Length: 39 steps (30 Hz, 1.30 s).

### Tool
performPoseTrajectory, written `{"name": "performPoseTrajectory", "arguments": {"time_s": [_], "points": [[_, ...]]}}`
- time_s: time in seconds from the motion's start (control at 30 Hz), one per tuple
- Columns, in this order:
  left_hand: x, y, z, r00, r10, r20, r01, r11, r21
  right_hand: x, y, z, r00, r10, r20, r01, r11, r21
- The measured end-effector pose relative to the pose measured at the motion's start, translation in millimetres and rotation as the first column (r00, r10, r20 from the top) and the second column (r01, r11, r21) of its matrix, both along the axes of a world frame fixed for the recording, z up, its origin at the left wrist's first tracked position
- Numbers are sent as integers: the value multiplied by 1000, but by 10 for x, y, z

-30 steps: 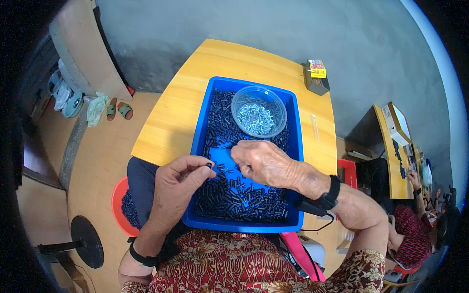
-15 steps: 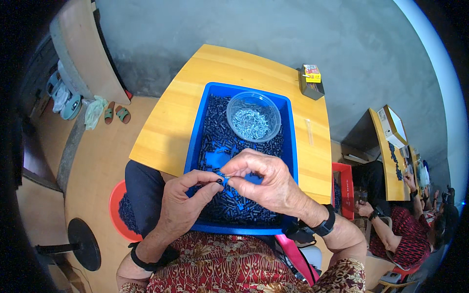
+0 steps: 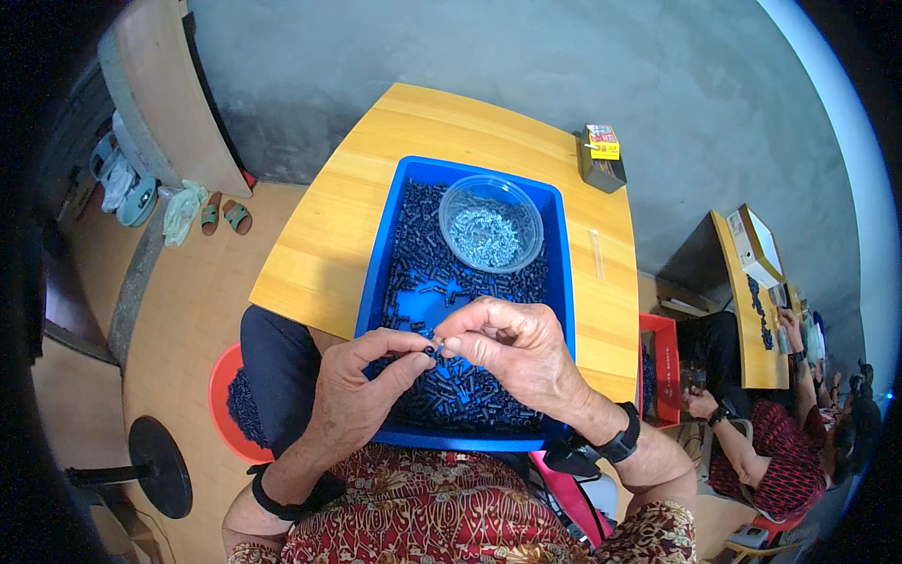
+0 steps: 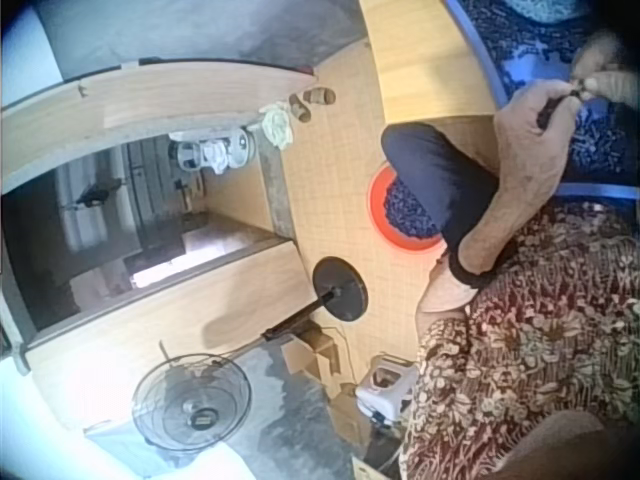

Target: Assembling small black tubes by inserting silver pins into them.

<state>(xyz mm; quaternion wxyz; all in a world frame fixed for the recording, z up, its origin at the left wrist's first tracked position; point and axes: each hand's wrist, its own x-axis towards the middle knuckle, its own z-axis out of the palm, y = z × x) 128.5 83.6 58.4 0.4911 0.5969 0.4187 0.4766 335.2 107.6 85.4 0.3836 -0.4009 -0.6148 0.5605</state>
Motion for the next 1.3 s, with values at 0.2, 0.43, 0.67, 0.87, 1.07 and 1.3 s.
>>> {"name": "performPoseTrajectory", "arguments": {"time_s": [0.2,0.43,0.67,0.87,1.07,1.3], "points": [[4,-7,-10,999,24,-49,-21,999,45,-56,0,17,997,31,-67,-28,999,46],[4,-12,25,993,30,-113,-22,998,64,-60,-13,18,998,25,57,-30,995,96],[7,-13,24,996,30,-88,-26,998,52,-127,-77,140,942,-67,329,-113,859,499],[-8,-17,48,1000,-16,26,18,997,-81,-113,-97,109,934,-154,323,-80,790,608],[-10,-16,63,992,-48,117,68,984,-168,-121,-98,86,919,-190,344,-156,626,764],[-1,-17,6,991,-60,124,81,981,-176,-121,-75,62,899,-203,387,-220,556,801]]}}
